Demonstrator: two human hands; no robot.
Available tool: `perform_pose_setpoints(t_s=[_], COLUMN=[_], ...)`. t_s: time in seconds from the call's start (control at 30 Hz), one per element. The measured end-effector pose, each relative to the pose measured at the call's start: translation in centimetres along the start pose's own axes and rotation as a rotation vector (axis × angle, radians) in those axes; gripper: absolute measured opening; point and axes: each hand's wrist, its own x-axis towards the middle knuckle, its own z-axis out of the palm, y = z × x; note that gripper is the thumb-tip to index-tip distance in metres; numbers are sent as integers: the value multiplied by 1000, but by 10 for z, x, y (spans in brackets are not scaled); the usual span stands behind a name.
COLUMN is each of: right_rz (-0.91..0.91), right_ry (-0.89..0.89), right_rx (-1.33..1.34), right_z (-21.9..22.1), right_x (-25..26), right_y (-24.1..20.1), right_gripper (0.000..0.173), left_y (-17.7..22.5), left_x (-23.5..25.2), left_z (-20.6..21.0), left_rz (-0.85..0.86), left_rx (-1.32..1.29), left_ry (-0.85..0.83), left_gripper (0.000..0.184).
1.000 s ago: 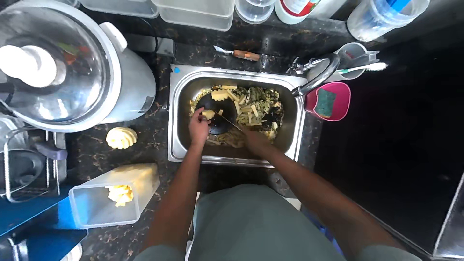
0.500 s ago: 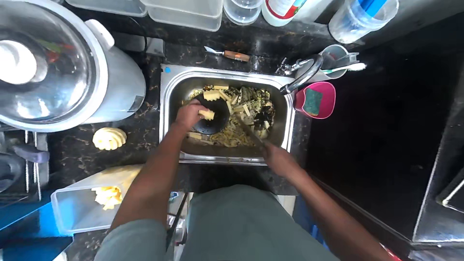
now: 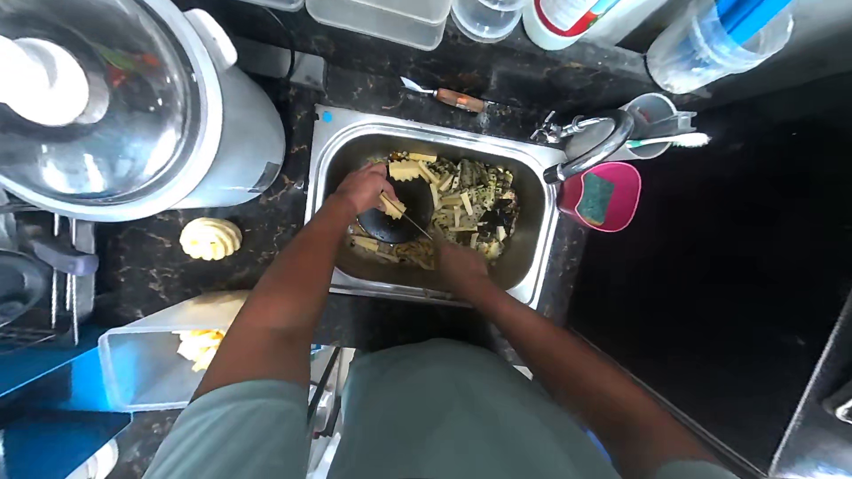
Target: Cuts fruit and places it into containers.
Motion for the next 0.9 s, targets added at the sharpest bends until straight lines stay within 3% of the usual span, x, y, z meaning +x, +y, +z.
perform_pose_setpoints(t_s=[0.33, 0.43, 0.53, 0.6, 0.7, 0.9], right_rz=[-45, -3, 40, 42, 43, 19], right_ry=[11, -17, -65, -84, -68, -18], right_rx=[30, -4, -62, -85, -40, 39], right_z=[16, 22, 17, 2, -19, -9], right_x=[38, 33, 6, -19, -44, -23], right_y=[1, 12, 34, 41, 33, -1], right_gripper=[42, 53, 49, 45, 42, 46], left_y=[6, 9, 10, 14, 41, 70], left_x=[-2, -8, -15, -23, -40, -49], left_z=[3, 5, 14, 30, 51, 66], left_rz=[-50, -70, -80, -152, -422, -627], left_rx=[32, 4, -149, -258, -457, -572], left_ry=[8, 32, 62, 162, 344, 446], left_gripper=[33, 31, 29, 28, 32, 32])
